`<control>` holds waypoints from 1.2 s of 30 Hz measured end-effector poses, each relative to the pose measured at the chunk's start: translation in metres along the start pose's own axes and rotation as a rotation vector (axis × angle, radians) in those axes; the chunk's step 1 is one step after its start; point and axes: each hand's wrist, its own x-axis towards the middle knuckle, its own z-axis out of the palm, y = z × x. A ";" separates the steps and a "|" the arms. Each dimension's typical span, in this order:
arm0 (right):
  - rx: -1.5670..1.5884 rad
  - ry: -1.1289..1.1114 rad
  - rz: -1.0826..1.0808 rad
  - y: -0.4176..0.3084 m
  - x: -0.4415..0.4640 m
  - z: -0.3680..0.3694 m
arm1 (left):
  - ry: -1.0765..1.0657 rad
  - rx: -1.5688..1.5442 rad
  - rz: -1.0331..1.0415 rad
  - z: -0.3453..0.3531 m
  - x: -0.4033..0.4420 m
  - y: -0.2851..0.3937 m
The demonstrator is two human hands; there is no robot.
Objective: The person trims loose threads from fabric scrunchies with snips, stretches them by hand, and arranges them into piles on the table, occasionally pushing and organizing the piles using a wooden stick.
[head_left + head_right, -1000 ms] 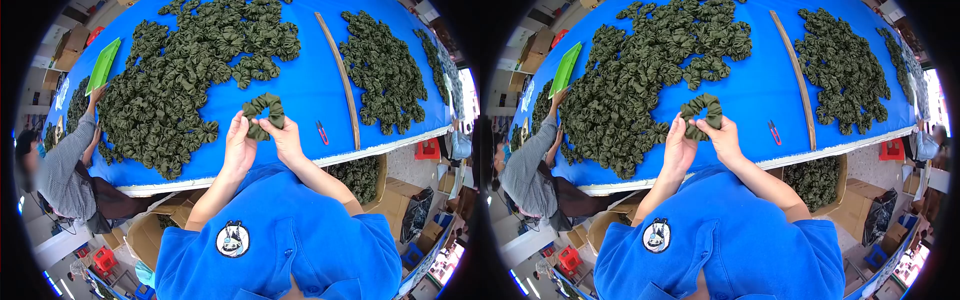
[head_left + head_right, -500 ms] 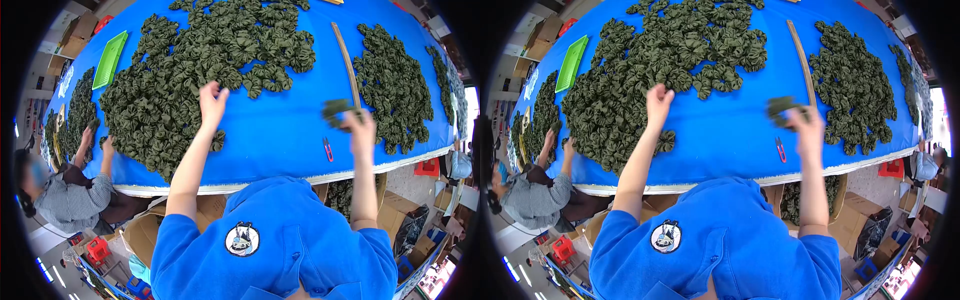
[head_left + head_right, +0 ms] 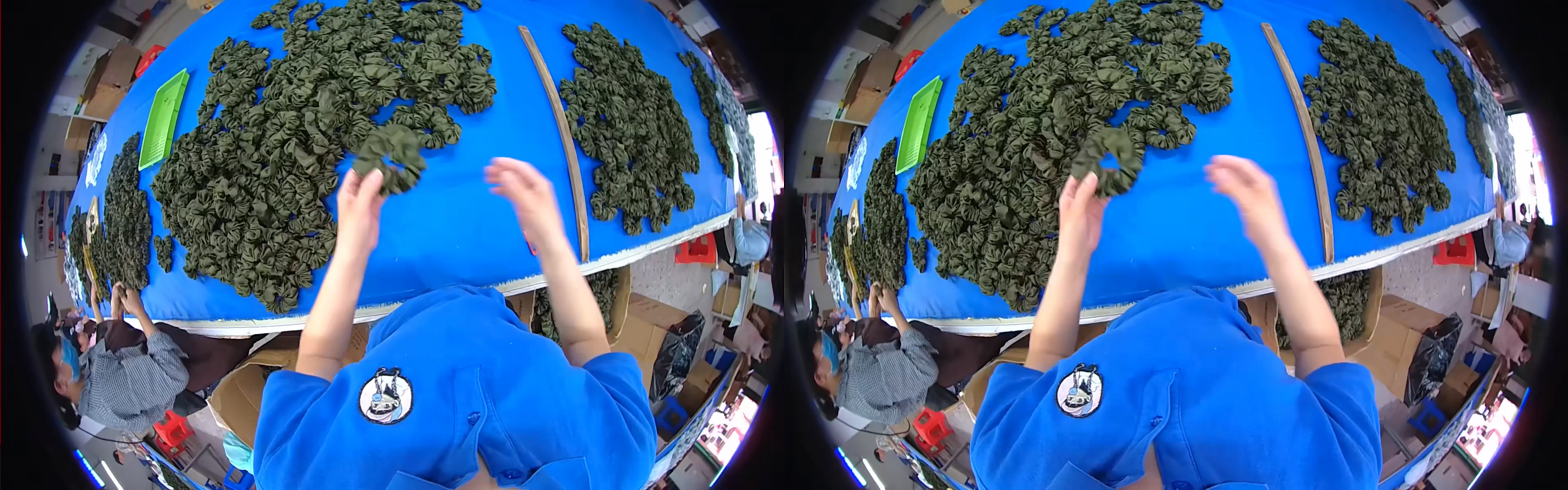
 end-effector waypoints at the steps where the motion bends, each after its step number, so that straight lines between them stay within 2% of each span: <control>1: 0.115 -0.075 0.036 0.010 -0.003 0.020 | -0.056 -0.031 -0.016 0.010 -0.017 -0.004; 3: 0.073 -0.162 0.085 0.002 -0.013 0.060 | -0.049 -0.098 -0.044 0.024 -0.043 -0.015; 4: 0.160 -0.196 0.107 0.005 -0.019 0.074 | -0.034 -0.168 -0.064 0.031 -0.054 -0.019; 7: 0.266 -0.055 0.055 0.012 -0.038 0.091 | -0.047 -0.383 -0.023 0.049 -0.079 -0.023; 9: 0.426 0.040 0.040 0.022 -0.046 0.096 | -0.057 -0.328 -0.009 0.043 -0.088 -0.034; 11: 0.658 0.011 0.115 0.008 -0.057 0.097 | -0.019 -0.549 -0.161 0.050 -0.093 -0.019; 12: 0.655 0.033 0.096 0.004 -0.058 0.088 | -0.042 -0.551 -0.178 0.053 -0.098 -0.009; 14: 0.680 -0.136 0.274 -0.004 -0.059 0.065 | -0.242 -0.858 -0.360 0.052 -0.109 0.015; 16: 0.725 -0.170 0.260 -0.015 -0.069 0.048 | -0.085 -0.962 -0.468 0.028 -0.120 0.043; 17: 0.761 -0.231 0.262 -0.024 -0.073 0.040 | -0.106 -0.963 -0.484 0.031 -0.125 0.053; 19: 0.842 -0.352 0.262 -0.039 -0.083 0.029 | -0.175 -0.562 -0.310 0.040 -0.129 0.072; 21: 0.326 -0.478 0.154 -0.050 -0.086 0.038 | -0.201 0.032 -0.011 0.042 -0.126 0.074; 22: 0.324 -0.465 0.145 -0.047 -0.084 0.043 | -0.261 0.086 0.052 0.044 -0.119 0.072; 24: -0.119 -0.242 -0.269 -0.037 -0.082 0.054 | -0.185 0.293 0.008 0.056 -0.118 0.074; 26: -0.219 -0.428 -0.059 -0.052 -0.090 0.058 | -0.254 0.511 0.097 0.041 -0.105 0.042; 27: -0.449 -0.376 -0.275 -0.049 -0.092 0.066 | -0.243 0.515 0.100 0.040 -0.102 0.030; 29: -0.597 -0.325 -0.429 -0.022 -0.084 0.071 | -0.202 0.410 -0.061 0.043 -0.104 0.016; 31: -0.337 -0.431 -0.247 -0.020 -0.086 0.064 | -0.285 0.075 -0.275 0.039 -0.108 0.021; 32: -0.323 -0.465 -0.243 -0.018 -0.088 0.054 | -0.252 0.081 -0.263 0.025 -0.106 0.027; 34: -0.218 -0.480 0.028 -0.010 -0.089 0.033 | -0.212 -0.524 -0.349 -0.009 -0.097 0.041; 36: -0.147 -0.500 0.020 0.000 -0.097 0.033 | -0.366 -0.656 -0.375 -0.009 -0.096 0.035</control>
